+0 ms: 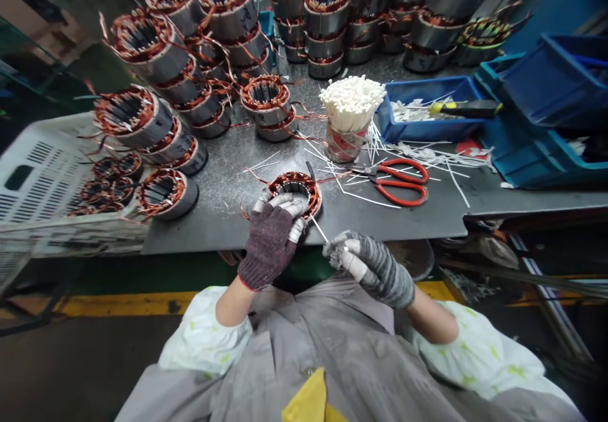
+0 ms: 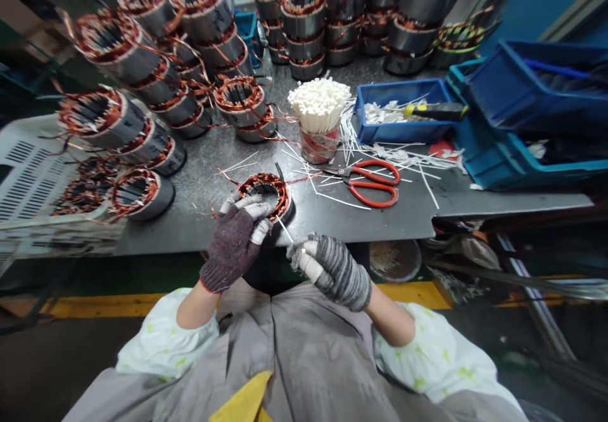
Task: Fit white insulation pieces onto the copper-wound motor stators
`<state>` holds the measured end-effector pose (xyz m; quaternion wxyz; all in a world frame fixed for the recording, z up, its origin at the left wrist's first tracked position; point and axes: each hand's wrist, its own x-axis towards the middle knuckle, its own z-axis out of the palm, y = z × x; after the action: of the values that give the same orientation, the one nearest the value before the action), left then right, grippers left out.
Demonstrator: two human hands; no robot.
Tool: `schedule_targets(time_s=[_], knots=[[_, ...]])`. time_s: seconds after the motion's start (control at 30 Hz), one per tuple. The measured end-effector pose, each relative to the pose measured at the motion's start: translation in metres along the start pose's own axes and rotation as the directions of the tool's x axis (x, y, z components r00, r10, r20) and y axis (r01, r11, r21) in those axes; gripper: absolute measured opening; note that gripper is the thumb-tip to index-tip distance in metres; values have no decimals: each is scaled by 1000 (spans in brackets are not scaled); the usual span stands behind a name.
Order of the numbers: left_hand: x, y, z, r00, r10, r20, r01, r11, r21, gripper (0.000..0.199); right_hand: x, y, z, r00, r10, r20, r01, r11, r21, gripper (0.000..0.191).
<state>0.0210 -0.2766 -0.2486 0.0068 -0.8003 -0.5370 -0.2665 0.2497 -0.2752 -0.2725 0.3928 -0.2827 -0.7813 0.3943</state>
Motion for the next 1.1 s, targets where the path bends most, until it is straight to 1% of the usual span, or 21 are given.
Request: schedule_targets(time_s=[0.07,0.13,0.2,0.27,0.3,0.33,0.37,0.4,0.47,0.5,0.53,0.57,0.6,0.67,0.73,0.83,0.9,1.0,1.1], knots=[[0,-1,1,1000,-5,3,5,1000,15,26,-5,-1,1,1000,10,-1,-10,1000,12,24],[0,-1,3,999,-30,-13,30,999,30,24,-1,1,3,1000,20,2,-20,999,27,26],[-1,1,8,997,-67,-38,68,997,37,25,11,4,6,1000,23,-12,-23,999,44,28],[-2,3,12,988,-130,-87,133,991,31,32,25,8,10,998,28,-51,-24,997,78,27],[-2,4,14,978,-171,-120,174,985,19,38,31,10,11,996,50,-78,-42,993,108,26],[-2,5,15,966,-210,-150,212,977,0,43,36,11,13,990,102,-102,-85,984,158,24],[-1,6,16,957,-234,-170,234,972,-25,43,40,13,15,976,178,-123,-146,962,230,22],[1,7,16,955,-239,-177,234,971,-52,40,43,15,17,952,273,-136,-218,921,323,21],[4,8,15,967,-197,-161,183,978,-96,28,46,17,22,877,464,-124,-339,780,526,25],[6,7,15,974,-167,-154,152,983,-105,22,47,18,24,839,533,-110,-370,707,603,29],[7,7,15,977,-144,-157,129,986,-103,19,46,19,26,811,576,-100,-385,655,651,32],[8,6,15,977,-132,-166,118,989,-94,18,46,20,27,794,599,-102,-391,632,669,34],[8,6,16,975,-127,-180,114,990,-84,17,44,20,27,784,610,-114,-396,633,665,34],[7,5,18,970,-116,-211,102,992,-78,17,42,20,27,783,602,-152,-404,681,611,31],[5,4,21,967,-100,-235,83,993,-83,17,41,19,24,803,570,-174,-405,736,542,28],[3,4,24,965,-56,-258,40,997,-68,19,44,18,22,841,512,-173,-396,802,448,25],[3,4,24,962,-35,-272,23,999,-48,19,48,17,22,854,483,-192,-388,839,382,24],[3,5,23,959,-48,-279,37,998,-44,16,50,17,23,852,474,-222,-385,855,347,24],[3,6,23,961,-43,-274,37,999,-27,18,50,18,25,863,461,-208,-378,862,339,22]])
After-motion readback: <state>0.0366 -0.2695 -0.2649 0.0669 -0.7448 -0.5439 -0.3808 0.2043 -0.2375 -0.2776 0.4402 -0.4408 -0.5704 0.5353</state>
